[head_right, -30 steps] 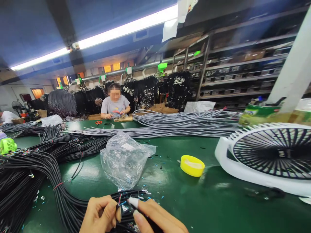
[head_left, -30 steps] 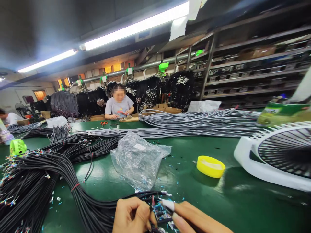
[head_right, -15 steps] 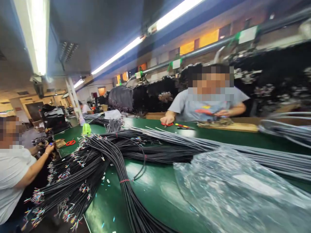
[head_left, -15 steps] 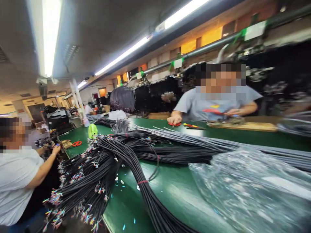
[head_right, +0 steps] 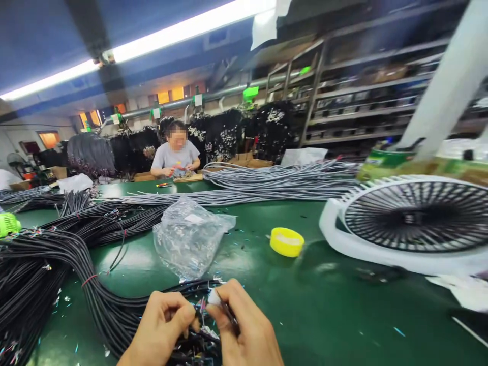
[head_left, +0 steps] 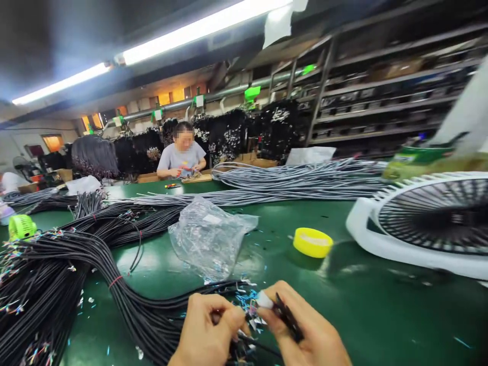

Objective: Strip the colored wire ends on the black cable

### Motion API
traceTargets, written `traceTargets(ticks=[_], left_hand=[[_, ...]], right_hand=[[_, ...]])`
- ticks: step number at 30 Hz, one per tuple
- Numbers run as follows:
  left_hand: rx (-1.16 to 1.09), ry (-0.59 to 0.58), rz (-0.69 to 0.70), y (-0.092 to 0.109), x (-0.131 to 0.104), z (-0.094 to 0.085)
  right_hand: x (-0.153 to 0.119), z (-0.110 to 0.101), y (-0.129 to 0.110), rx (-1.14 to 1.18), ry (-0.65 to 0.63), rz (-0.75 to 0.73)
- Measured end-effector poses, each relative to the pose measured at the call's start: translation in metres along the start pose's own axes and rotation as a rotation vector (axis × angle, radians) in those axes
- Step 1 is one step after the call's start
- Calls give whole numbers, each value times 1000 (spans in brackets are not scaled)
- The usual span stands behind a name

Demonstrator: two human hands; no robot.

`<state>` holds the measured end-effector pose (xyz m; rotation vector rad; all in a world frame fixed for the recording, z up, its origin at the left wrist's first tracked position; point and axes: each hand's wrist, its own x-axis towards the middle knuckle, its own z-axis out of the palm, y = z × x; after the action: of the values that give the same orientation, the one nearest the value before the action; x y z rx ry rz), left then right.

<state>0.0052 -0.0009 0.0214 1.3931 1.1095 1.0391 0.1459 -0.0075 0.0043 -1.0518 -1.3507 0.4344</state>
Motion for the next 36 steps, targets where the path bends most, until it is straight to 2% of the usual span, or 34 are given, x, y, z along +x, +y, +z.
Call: traceTargets(ticks=[2, 4, 9, 12, 14, 17, 19, 22, 23, 26, 30, 32, 34, 36], left_hand=[[-51, 26, 16, -4, 0, -2], [-94, 26, 38, -9, 0, -5], [-88, 47, 65, -13, 1, -5], [-32, 72, 88, -14, -1, -1], [46, 90, 98, -16, -1, 2], [149, 110, 102, -19, -2, 3], [144, 117, 96, -19, -3, 1], [61, 143, 72, -16, -5, -1], [41, 151, 68, -16, -5, -2], [14, 162, 65, -16, -5, -2], [-18, 167, 61, -21, -4, 0], [-30, 169, 63, -22, -4, 2], [-23, 164, 69, -21, -3, 3], [10, 137, 81, -19, -4, 3]], right_hand=[[7, -4, 0, -28, 114, 30], [10, -7, 2, -9, 109, 38], [6, 1, 1, 152, -225, 132], [4, 3, -2, 181, -373, 128], [3, 4, -3, 173, -337, 94], [3, 3, 0, 56, -131, -20], [6, -1, 5, -33, -19, -80], [12, -7, 11, -59, 60, -45], [13, -7, 11, -36, 31, -41], [13, -4, 3, 31, -171, -5], [6, 2, -6, 154, -329, 192], [1, 4, -5, 217, -399, 243], [-1, 5, -2, 226, -375, 220], [-1, 3, 3, 114, -236, 98]])
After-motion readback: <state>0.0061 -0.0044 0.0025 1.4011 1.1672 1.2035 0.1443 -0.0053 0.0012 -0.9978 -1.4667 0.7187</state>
